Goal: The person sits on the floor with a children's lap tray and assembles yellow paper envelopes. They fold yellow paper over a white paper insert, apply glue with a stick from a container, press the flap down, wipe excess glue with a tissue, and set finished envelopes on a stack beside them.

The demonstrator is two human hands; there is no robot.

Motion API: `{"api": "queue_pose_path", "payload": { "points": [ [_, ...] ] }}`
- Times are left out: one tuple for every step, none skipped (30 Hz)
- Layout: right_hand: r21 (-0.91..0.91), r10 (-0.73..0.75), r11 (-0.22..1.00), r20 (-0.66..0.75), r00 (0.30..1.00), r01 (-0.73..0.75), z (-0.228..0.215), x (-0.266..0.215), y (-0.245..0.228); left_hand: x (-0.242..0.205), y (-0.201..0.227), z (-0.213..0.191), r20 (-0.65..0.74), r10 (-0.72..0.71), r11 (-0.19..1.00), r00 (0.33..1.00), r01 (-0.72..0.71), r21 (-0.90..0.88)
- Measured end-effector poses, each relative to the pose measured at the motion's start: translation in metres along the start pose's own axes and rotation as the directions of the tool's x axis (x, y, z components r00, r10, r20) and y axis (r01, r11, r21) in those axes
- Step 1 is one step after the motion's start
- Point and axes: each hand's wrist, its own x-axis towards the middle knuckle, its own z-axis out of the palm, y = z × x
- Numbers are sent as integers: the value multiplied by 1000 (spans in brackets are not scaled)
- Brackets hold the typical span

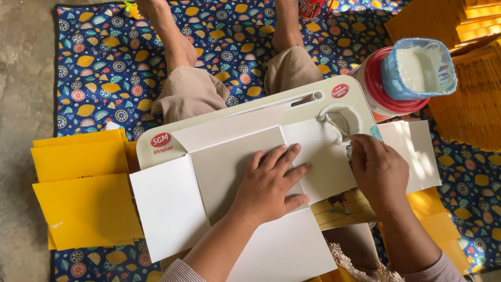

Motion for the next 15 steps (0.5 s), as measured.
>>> {"api": "queue_pose_path", "payload": {
  "points": [
    [0,-1,1000,0,1000,1,2,-1,-10,-1,0,2,-1,-1,1000,1000,1,0],
    [4,-8,1000,25,1000,8,4,-1,-19,-2,0,4,-6,2,1000,1000,-2,5],
    [9,-16,1000,51,999,15,6,-1,-28,-2,-1,6,-11,5,1000,1000,-5,10],
    [8,-13,1000,47,999,12,6,2,-36,-2,-1,7,-11,9,1000,1000,-9,13],
    [75,-47,996,45,998,43,6,5,-44,-2,-1,8,1,0,1000,1000,0,16],
    [144,-83,987,41,996,76,7,8,-52,-3,-1,10,14,-13,1000,1000,13,20],
    [145,-82,987,39,996,75,7,11,-54,-2,-1,9,15,-12,1000,1000,12,22],
    [149,-89,985,35,995,83,6,13,-56,-2,-1,8,18,-13,1000,1000,13,15],
    [153,-97,984,32,995,91,5,16,-59,-1,-1,7,21,-14,1000,1000,14,8],
    [151,-95,985,29,995,89,3,17,-58,-2,-1,9,20,-10,1000,1000,10,8],
    [147,-91,986,38,995,85,2,17,-57,-2,-2,10,14,-7,1000,1000,7,11],
    [141,-87,987,49,995,80,0,17,-56,-2,-2,11,9,-4,1000,1000,4,12],
    [138,-84,987,47,995,77,2,13,-44,-2,-2,11,8,1,1000,1000,-1,11],
    [86,-72,994,42,997,68,3,9,-32,-2,-1,10,2,1,1000,1000,-1,10],
    [34,-59,998,37,998,58,5,4,-20,-3,-1,10,-5,2,1000,1000,-2,9]
  ]
}}
